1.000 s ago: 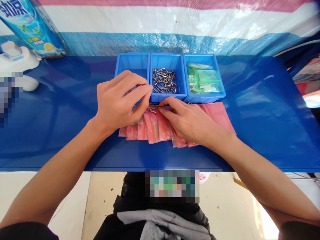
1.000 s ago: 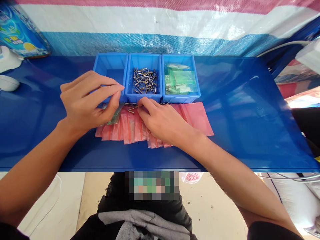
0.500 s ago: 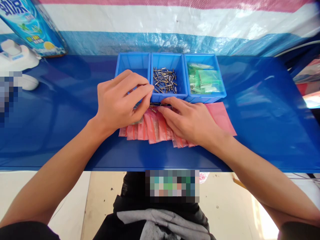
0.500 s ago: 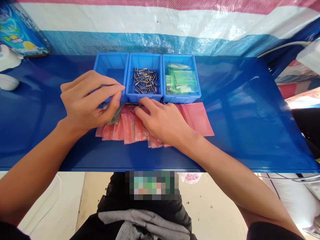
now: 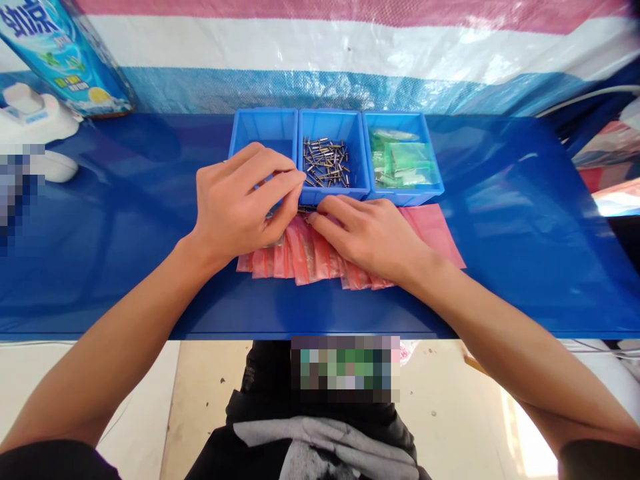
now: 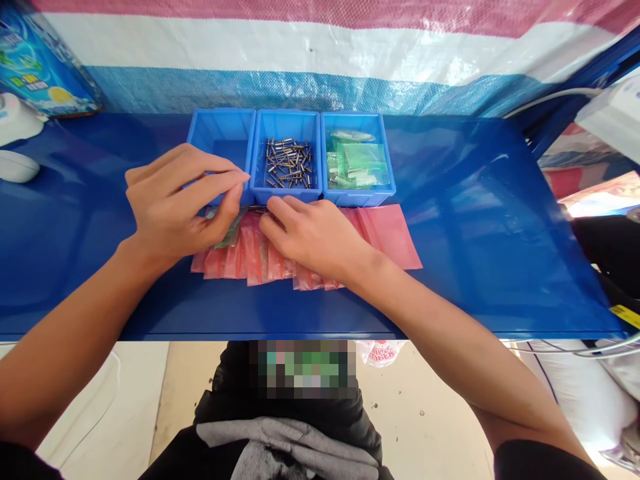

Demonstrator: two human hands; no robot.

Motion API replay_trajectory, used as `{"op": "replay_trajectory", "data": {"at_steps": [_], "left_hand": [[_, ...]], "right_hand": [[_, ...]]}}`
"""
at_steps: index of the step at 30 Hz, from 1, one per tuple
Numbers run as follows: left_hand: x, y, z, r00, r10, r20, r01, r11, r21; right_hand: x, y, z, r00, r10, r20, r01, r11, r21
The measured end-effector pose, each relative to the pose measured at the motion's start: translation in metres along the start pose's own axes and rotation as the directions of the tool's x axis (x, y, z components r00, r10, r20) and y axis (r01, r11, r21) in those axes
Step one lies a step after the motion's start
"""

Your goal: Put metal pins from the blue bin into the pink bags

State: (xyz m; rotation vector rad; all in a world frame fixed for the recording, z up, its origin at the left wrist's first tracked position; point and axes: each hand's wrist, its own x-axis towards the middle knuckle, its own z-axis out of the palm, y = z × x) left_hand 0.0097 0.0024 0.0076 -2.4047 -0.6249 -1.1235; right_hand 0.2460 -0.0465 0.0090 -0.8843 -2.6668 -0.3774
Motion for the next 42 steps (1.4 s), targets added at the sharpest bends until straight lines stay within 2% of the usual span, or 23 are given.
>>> {"op": "replay_trajectory", "data": {"at_steps": [2,3,4,5,7,9,11,13,14,15,16,17,18,19,20,21,22,24,29,37,42], "left_hand": [[0.000,0.000,0.000,1.000,0.002,-0.005,-0.002,1.000,0.014],[0.000,0.000,0.000,1.000,-0.006,-0.006,0.006,1.000,0.016],[0.000,0.000,-0.001,1.000,-0.021,0.000,0.021,1.000,0.014],[0.000,0.001,-0.001,0.999,-0.039,0.010,0.039,0.999,0.013],[-0.001,0.001,-0.001,0.997,-0.066,0.027,0.066,0.998,0.017],[-0.001,0.001,-0.001,0.998,-0.058,0.024,0.057,0.998,0.026],[0.000,0.001,-0.001,0.999,-0.044,0.016,0.043,0.999,0.033],[0.000,0.000,-0.002,0.998,-0.048,0.030,0.047,0.998,0.038],[0.000,0.000,-0.001,0.998,-0.050,0.040,0.049,0.998,0.039],[0.000,0.000,-0.001,0.998,-0.046,0.046,0.044,0.998,0.040],[0.000,0.000,-0.001,0.999,-0.031,0.038,0.029,0.999,0.036],[0.000,0.000,-0.001,1.000,-0.017,0.026,0.017,0.999,0.030],[-0.001,-0.001,0.000,1.000,-0.008,0.016,0.007,1.000,0.025],[-0.001,-0.001,0.000,1.000,-0.004,0.012,0.004,1.000,0.022],[-0.001,-0.002,0.001,1.000,-0.010,0.018,0.010,1.000,0.023],[-0.001,-0.003,0.002,1.000,-0.010,0.026,0.010,1.000,0.027],[-0.002,-0.004,0.003,0.999,-0.004,0.033,0.002,0.999,0.034],[-0.003,-0.007,0.005,0.999,0.027,0.024,-0.028,0.999,0.043],[-0.005,-0.009,0.007,1.000,0.016,0.021,-0.016,0.999,0.030],[-0.002,-0.006,0.005,0.999,0.030,0.013,-0.031,0.998,0.048],[-0.002,-0.006,0.005,0.999,0.046,0.010,-0.046,0.998,0.043]], "right_hand": [[0.000,0.002,-0.005,0.984,0.116,-0.132,-0.086,0.973,0.213],[0.000,0.002,-0.009,0.959,0.210,-0.191,-0.131,0.924,0.358],[0.000,0.004,-0.013,0.920,0.320,-0.224,-0.166,0.840,0.516],[0.000,0.005,-0.017,0.881,0.424,-0.208,-0.189,0.720,0.668],[-0.001,0.010,-0.023,0.844,0.537,-0.015,-0.244,0.409,0.879],[-0.003,0.015,-0.025,0.821,0.536,0.196,-0.315,0.139,0.939],[-0.003,0.018,-0.023,0.772,0.569,0.284,-0.334,-0.016,0.942],[-0.003,0.017,-0.018,0.716,0.650,0.255,-0.277,-0.071,0.958],[-0.003,0.016,-0.017,0.705,0.676,0.217,-0.254,-0.045,0.966],[-0.003,0.014,-0.015,0.711,0.686,0.155,-0.249,0.039,0.968],[-0.004,0.011,-0.014,0.738,0.671,0.067,-0.255,0.186,0.949],[-0.004,0.008,-0.013,0.785,0.618,-0.040,-0.253,0.379,0.890],[-0.005,0.006,-0.011,0.845,0.516,-0.140,-0.227,0.583,0.780],[-0.006,0.003,-0.009,0.908,0.373,-0.192,-0.178,0.758,0.628],[-0.007,0.002,-0.006,0.958,0.215,-0.189,-0.106,0.879,0.465],[-0.007,0.000,-0.003,0.986,0.078,-0.148,-0.026,0.945,0.326],[-0.007,-0.001,-0.001,0.996,-0.018,-0.092,0.039,0.973,0.228],[-0.007,-0.001,0.003,0.995,-0.098,0.008,0.096,0.987,0.128],[-0.001,-0.002,-0.001,0.991,-0.090,0.103,0.086,0.995,0.040],[0.006,-0.003,0.005,0.989,-0.128,0.068,0.132,0.989,-0.066],[0.010,-0.001,0.003,0.996,-0.064,0.055,0.063,0.998,0.023]]}}
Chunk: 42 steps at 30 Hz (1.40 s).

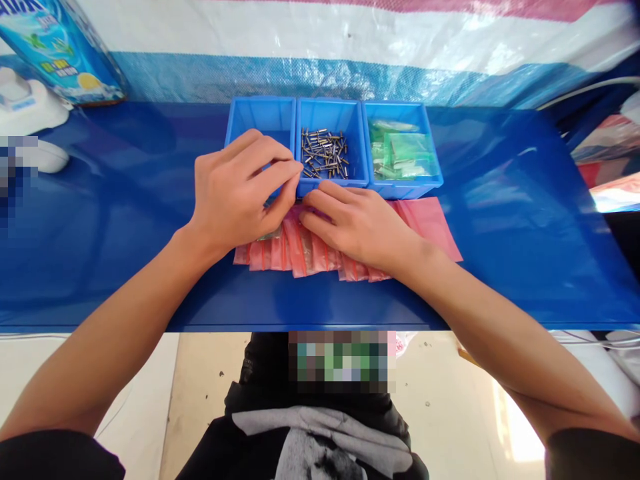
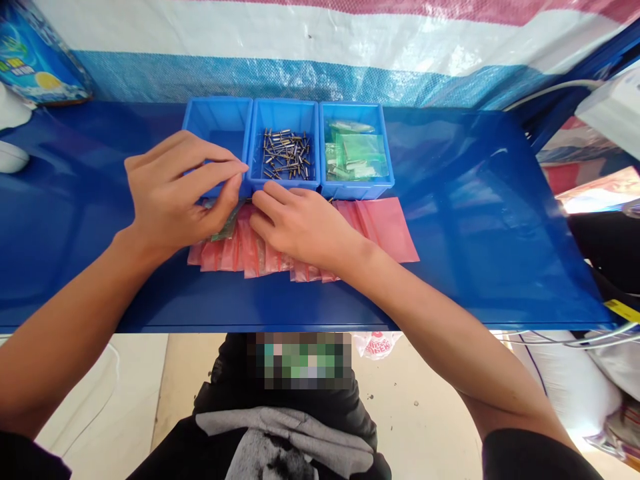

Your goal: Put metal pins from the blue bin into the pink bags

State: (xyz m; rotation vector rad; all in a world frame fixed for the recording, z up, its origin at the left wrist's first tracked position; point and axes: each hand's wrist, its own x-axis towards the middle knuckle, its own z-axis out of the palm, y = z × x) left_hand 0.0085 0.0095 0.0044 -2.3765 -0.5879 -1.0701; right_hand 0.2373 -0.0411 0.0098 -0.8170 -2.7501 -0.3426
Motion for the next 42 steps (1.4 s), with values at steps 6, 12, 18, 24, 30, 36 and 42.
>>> {"op": "replay_trajectory", "data": {"at_steps": [6,12,18,24,30,36,42], "left_hand": [[-0.001,0.001,-0.001,0.998,-0.058,0.009,0.058,0.998,-0.020],[-0.001,0.003,-0.003,0.998,-0.060,0.014,0.060,0.998,-0.008],[0.002,0.005,-0.005,0.997,-0.073,0.033,0.073,0.997,-0.008],[0.003,0.002,-0.004,1.000,-0.009,-0.005,0.009,1.000,0.002],[0.003,0.003,-0.003,0.999,-0.043,-0.008,0.042,0.999,-0.015],[0.003,0.003,-0.003,1.000,-0.020,-0.010,0.020,0.999,-0.027],[0.003,0.004,-0.002,0.999,-0.041,-0.013,0.041,0.999,-0.030]], "right_hand": [[-0.007,-0.005,-0.014,0.896,0.425,-0.127,-0.197,0.636,0.746],[-0.011,0.005,-0.019,0.832,0.523,0.185,-0.275,0.099,0.956],[-0.012,0.005,-0.018,0.836,0.544,-0.072,-0.265,0.515,0.815],[-0.014,-0.004,-0.003,0.991,-0.014,-0.135,0.026,0.996,0.087],[-0.012,-0.003,-0.003,1.000,-0.005,-0.024,0.004,0.999,-0.033],[-0.016,-0.005,-0.008,0.998,0.055,-0.012,-0.057,0.978,-0.203],[-0.015,-0.005,-0.007,0.995,0.081,0.052,-0.071,0.982,-0.178]]}}
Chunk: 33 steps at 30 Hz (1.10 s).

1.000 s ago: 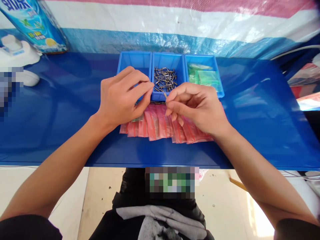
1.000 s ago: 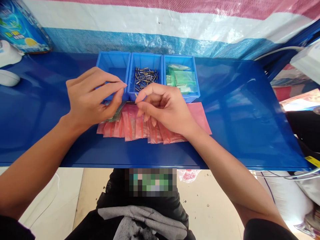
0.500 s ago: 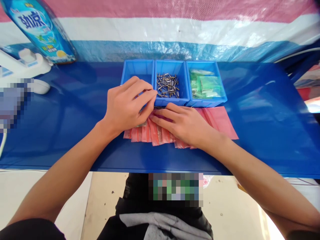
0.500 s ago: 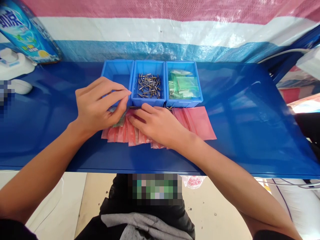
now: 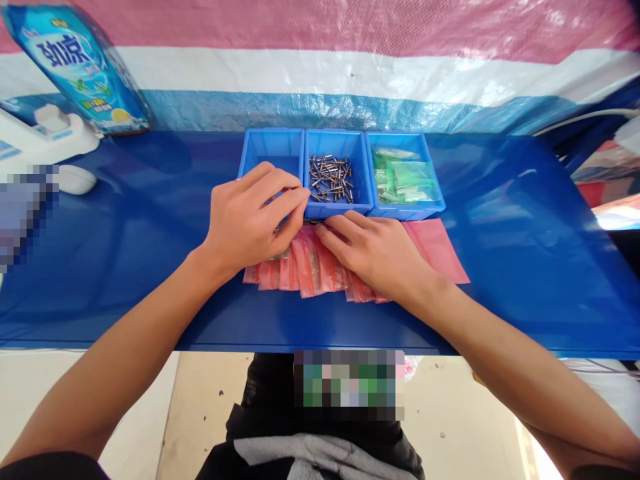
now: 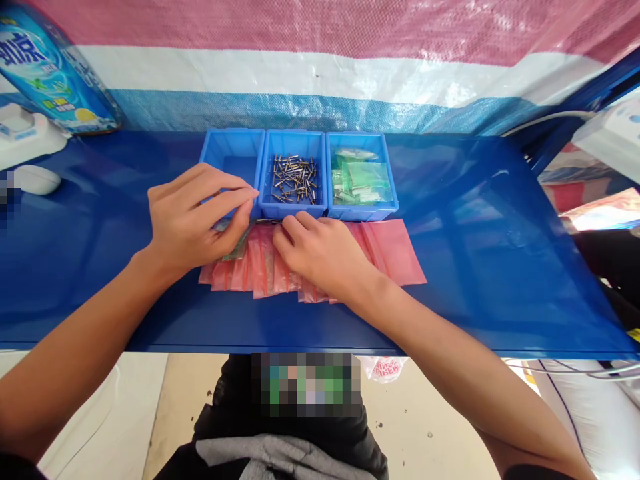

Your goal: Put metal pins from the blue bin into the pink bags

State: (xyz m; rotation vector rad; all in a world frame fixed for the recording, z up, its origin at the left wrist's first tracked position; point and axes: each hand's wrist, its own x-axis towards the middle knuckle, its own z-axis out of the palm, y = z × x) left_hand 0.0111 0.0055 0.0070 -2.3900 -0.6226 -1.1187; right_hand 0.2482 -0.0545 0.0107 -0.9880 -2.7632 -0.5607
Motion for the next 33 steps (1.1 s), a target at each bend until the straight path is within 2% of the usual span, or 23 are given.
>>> {"op": "replay_trajectory", "data": {"at_steps": [3,8,11,15,17,18,19,20,22,24,25,26,28,31,33], "left_hand": [[0.000,-0.001,-0.001,1.000,0.008,0.004,-0.008,1.000,0.006],[0.000,-0.004,-0.002,0.999,0.040,0.014,-0.040,0.999,0.021],[-0.001,-0.003,-0.001,0.999,0.027,0.023,-0.027,1.000,0.013],[-0.002,-0.001,-0.001,0.999,-0.015,0.033,0.015,1.000,-0.006],[-0.003,0.000,-0.001,1.000,-0.021,0.022,0.022,1.000,-0.020],[-0.003,0.000,-0.002,0.999,-0.032,0.032,0.033,0.999,-0.025],[-0.003,0.000,-0.002,0.998,-0.045,0.042,0.046,0.999,-0.027],[-0.003,0.000,-0.002,0.997,-0.055,0.049,0.056,0.998,-0.027],[-0.003,0.000,-0.002,0.996,-0.066,0.059,0.067,0.998,-0.020],[-0.003,0.000,-0.003,0.995,-0.077,0.069,0.078,0.997,-0.011],[-0.003,0.000,-0.003,0.992,-0.093,0.085,0.094,0.996,-0.006],[-0.004,0.000,-0.003,0.986,-0.117,0.118,0.118,0.993,0.002],[-0.004,0.001,-0.003,0.972,-0.152,0.176,0.152,0.988,0.014],[-0.004,0.000,-0.004,0.963,-0.156,0.220,0.153,0.988,0.035],[-0.004,-0.001,-0.004,0.964,-0.140,0.226,0.136,0.990,0.036]], "right_hand": [[0.000,0.001,0.000,0.999,0.049,0.007,-0.049,0.999,-0.007],[0.002,-0.001,-0.003,0.984,0.126,0.122,-0.127,0.992,-0.004],[0.004,0.000,-0.003,0.981,0.136,0.141,-0.137,0.991,-0.003],[0.005,0.001,0.000,0.989,0.138,0.059,-0.139,0.990,0.015],[0.003,0.001,-0.001,0.984,0.171,-0.044,-0.165,0.978,0.125],[0.002,0.002,-0.003,0.973,0.210,-0.093,-0.183,0.953,0.242],[0.001,0.003,-0.005,0.958,0.260,-0.122,-0.192,0.896,0.401],[0.000,0.004,-0.008,0.940,0.319,-0.119,-0.194,0.789,0.582],[-0.002,0.009,-0.015,0.911,0.412,-0.010,-0.185,0.430,0.884],[-0.004,0.017,-0.020,0.911,0.382,0.157,-0.195,0.064,0.979],[-0.004,0.021,-0.021,0.917,0.330,0.223,-0.220,-0.047,0.974],[-0.005,0.024,-0.021,0.919,0.286,0.270,-0.250,-0.105,0.963],[-0.006,0.029,-0.018,0.915,0.272,0.298,-0.274,-0.124,0.954],[-0.007,0.032,-0.012,0.868,0.431,0.246,-0.194,-0.162,0.967],[-0.007,0.032,-0.010,0.859,0.473,0.195,-0.120,-0.184,0.976]]}}
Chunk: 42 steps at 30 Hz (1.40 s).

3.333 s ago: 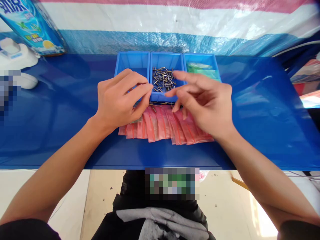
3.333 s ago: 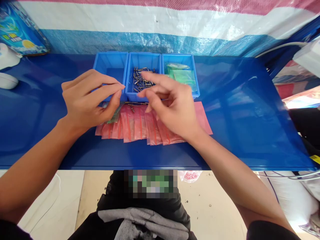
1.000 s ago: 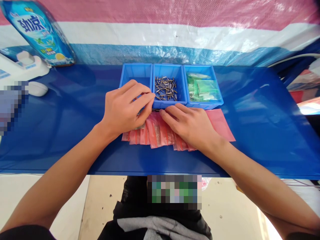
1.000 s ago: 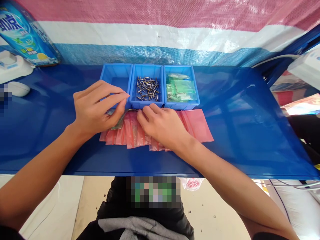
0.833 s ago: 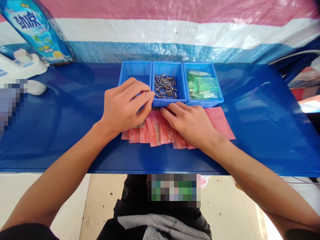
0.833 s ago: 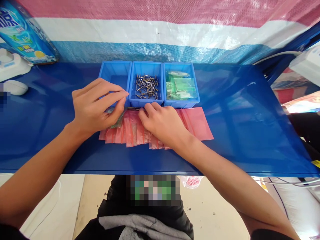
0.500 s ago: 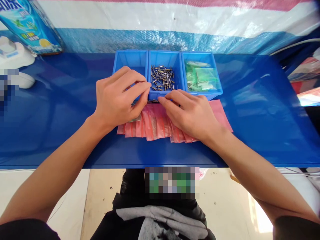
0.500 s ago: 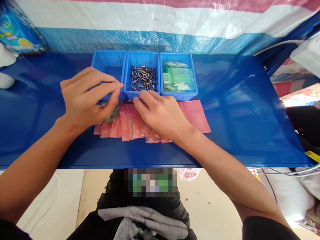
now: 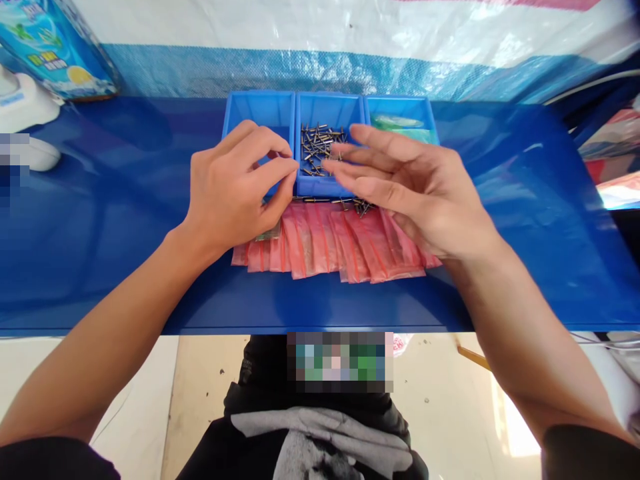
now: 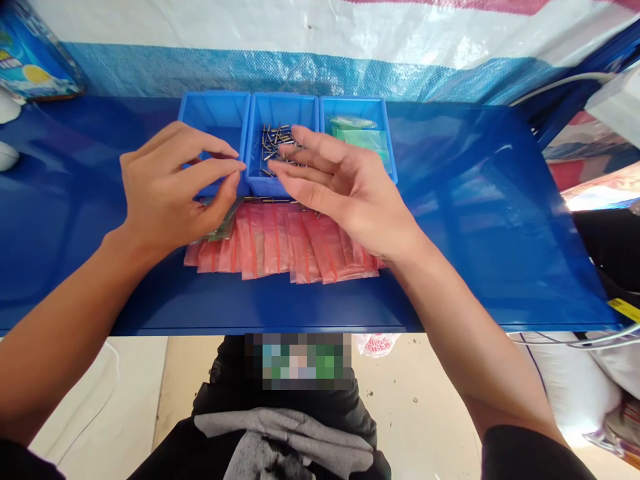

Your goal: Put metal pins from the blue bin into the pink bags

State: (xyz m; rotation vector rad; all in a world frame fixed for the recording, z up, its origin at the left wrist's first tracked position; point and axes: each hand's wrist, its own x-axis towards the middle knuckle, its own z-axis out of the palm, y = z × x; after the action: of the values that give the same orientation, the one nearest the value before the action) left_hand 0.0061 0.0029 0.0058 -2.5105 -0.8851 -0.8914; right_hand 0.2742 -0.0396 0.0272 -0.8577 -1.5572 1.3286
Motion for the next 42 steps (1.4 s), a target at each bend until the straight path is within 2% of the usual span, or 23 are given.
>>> {"op": "replay_trajectory", "data": {"at_steps": [5,8,9,10,12,13,14,15,17,20,24,28,32,34,35,37,39,40,42], "left_hand": [[-0.001,-0.001,0.000,0.998,-0.052,0.029,0.055,0.994,-0.090],[-0.001,-0.001,0.001,0.997,-0.064,0.049,0.069,0.992,-0.101],[-0.001,-0.001,0.001,0.997,-0.057,0.051,0.061,0.995,-0.084],[-0.001,-0.001,0.001,0.998,-0.049,0.048,0.052,0.997,-0.062],[-0.001,0.000,0.001,0.999,-0.037,0.038,0.038,0.999,-0.016],[0.000,0.000,0.001,0.999,-0.031,0.030,0.031,1.000,0.000],[0.000,0.000,0.002,1.000,-0.023,0.018,0.022,1.000,0.009],[0.000,0.000,0.002,1.000,-0.016,0.014,0.016,1.000,0.013],[0.000,0.000,0.002,1.000,0.006,-0.005,-0.006,1.000,0.009],[0.000,0.000,0.002,1.000,0.006,-0.015,-0.005,1.000,0.002],[-0.001,0.000,0.002,0.999,-0.024,0.021,0.024,1.000,-0.007],[-0.001,0.001,0.003,1.000,-0.018,-0.003,0.018,1.000,-0.004],[-0.001,-0.001,0.006,0.998,0.030,-0.056,-0.031,0.999,-0.008],[-0.001,-0.001,0.007,0.995,0.053,-0.083,-0.053,0.999,0.003],[-0.001,-0.001,0.007,0.995,0.047,-0.083,-0.047,0.999,0.008],[-0.001,0.000,0.006,0.999,0.004,-0.043,-0.004,1.000,0.012],[-0.002,0.002,0.003,0.999,-0.032,0.010,0.032,0.999,0.005],[-0.002,0.003,0.002,0.998,-0.045,0.035,0.045,0.999,0.002],[-0.002,0.003,0.000,0.996,-0.062,0.069,0.062,0.998,0.002]], "right_hand": [[-0.002,-0.004,0.003,0.983,-0.125,0.133,0.137,0.987,-0.084],[-0.006,-0.007,0.004,0.971,-0.222,0.093,0.239,0.931,-0.275],[-0.007,-0.007,0.003,0.952,-0.293,0.093,0.305,0.861,-0.407],[-0.008,-0.006,0.002,0.919,-0.372,0.132,0.379,0.737,-0.560],[-0.010,-0.003,-0.002,0.838,-0.438,0.324,0.496,0.368,-0.786],[-0.010,-0.001,-0.003,0.815,-0.397,0.423,0.526,0.198,-0.827],[-0.010,0.002,-0.004,0.811,-0.324,0.487,0.536,0.077,-0.841],[-0.010,0.003,-0.003,0.822,-0.237,0.518,0.535,0.007,-0.845],[-0.010,0.007,0.000,0.846,-0.080,0.527,0.524,-0.061,-0.850],[-0.009,0.009,0.007,0.855,0.052,0.515,0.518,-0.107,-0.849],[-0.008,0.008,0.010,0.870,0.043,0.491,0.492,-0.115,-0.863],[-0.008,0.009,0.009,0.876,0.001,0.483,0.477,-0.150,-0.866],[-0.007,0.011,0.009,0.883,0.012,0.470,0.467,-0.138,-0.873],[-0.006,0.011,0.009,0.884,0.000,0.467,0.465,-0.077,-0.882],[-0.006,0.009,0.009,0.887,-0.039,0.459,0.459,-0.010,-0.888],[-0.006,0.005,0.010,0.892,-0.196,0.407,0.443,0.200,-0.874],[-0.007,-0.003,0.011,0.898,-0.342,0.277,0.417,0.459,-0.784],[-0.008,-0.007,0.011,0.906,-0.373,0.199,0.398,0.593,-0.700],[-0.010,-0.013,0.011,0.949,-0.300,0.100,0.311,0.827,-0.468]]}}
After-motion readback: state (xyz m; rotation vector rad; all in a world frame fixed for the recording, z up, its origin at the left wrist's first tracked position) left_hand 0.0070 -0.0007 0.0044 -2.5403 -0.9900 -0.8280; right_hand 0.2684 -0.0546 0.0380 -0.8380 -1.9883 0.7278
